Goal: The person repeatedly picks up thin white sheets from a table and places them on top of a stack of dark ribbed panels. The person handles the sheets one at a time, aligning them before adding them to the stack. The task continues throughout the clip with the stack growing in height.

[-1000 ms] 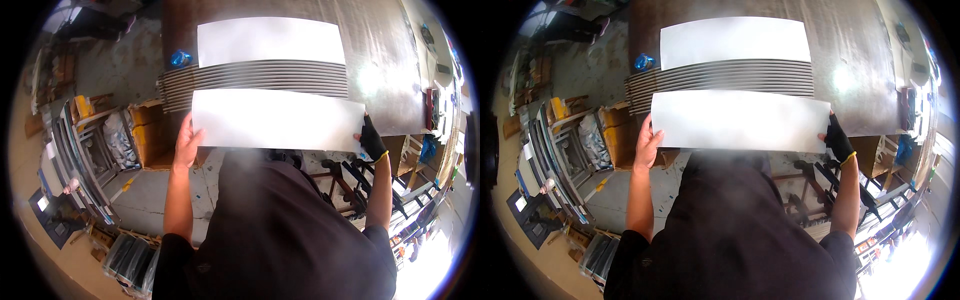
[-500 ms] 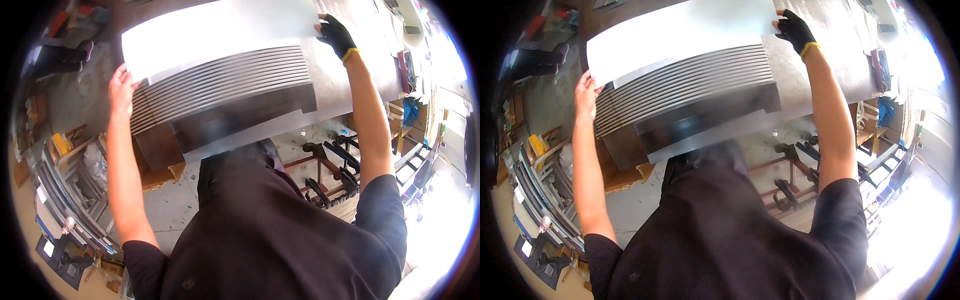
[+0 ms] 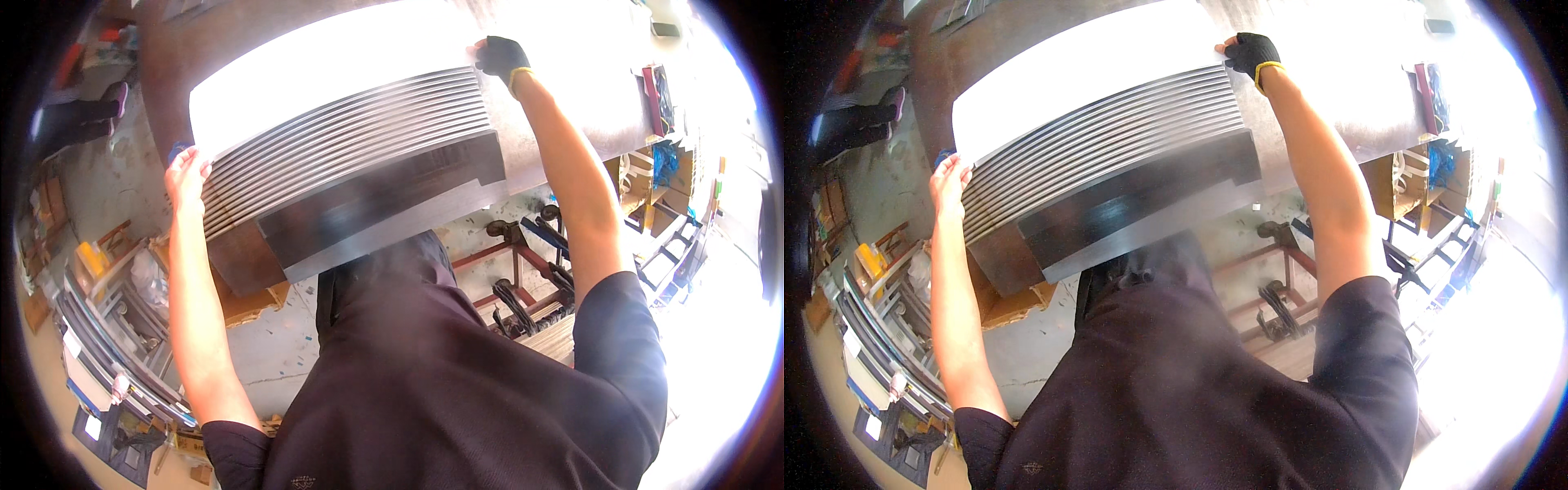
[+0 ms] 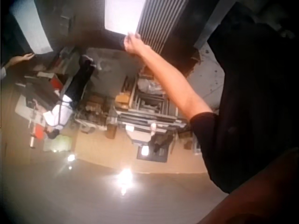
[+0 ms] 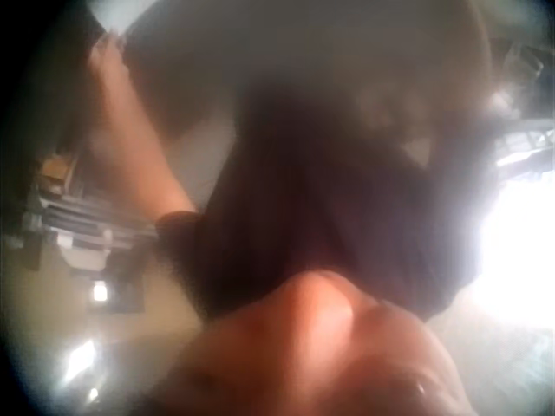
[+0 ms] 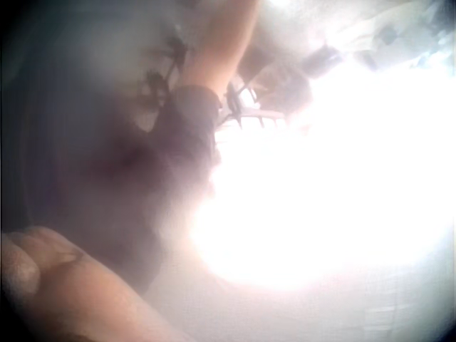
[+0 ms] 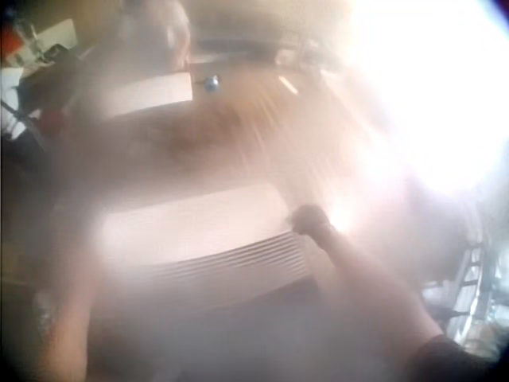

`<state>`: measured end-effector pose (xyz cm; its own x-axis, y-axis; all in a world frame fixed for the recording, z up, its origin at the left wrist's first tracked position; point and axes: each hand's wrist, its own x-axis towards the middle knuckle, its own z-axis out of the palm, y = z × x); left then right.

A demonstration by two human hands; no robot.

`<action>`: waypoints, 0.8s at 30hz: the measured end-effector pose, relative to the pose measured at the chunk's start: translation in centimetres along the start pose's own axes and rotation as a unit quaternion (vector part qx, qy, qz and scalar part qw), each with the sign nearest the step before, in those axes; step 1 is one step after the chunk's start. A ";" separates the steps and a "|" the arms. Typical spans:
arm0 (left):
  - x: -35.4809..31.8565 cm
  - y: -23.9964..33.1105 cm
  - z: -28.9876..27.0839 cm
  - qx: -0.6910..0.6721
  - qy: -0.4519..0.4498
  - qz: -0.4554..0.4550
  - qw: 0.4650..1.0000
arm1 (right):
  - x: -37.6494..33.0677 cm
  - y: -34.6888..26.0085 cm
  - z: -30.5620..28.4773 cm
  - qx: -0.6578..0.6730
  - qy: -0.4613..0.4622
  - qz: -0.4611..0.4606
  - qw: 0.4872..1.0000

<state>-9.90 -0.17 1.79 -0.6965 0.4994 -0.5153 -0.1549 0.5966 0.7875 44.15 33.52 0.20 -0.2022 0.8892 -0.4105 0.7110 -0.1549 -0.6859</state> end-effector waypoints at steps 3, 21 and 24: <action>0.0 -0.3 0.5 0.004 0.014 0.005 1.000 | -0.2 1.1 0.3 -0.010 0.008 0.000 1.000; 2.0 -2.6 -1.1 0.068 0.048 -0.004 0.997 | 2.1 0.9 1.0 -0.397 -0.079 -0.124 0.906; 1.1 -1.9 -0.3 0.081 0.052 -0.004 0.995 | 1.8 1.4 1.1 -0.359 -0.053 -0.104 0.926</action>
<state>-10.55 -0.90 -0.16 -0.7663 0.4306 -0.4767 -0.0520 0.6981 0.7142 44.08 34.44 -2.17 -0.4230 0.8140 -0.3981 0.9061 0.3753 -0.1953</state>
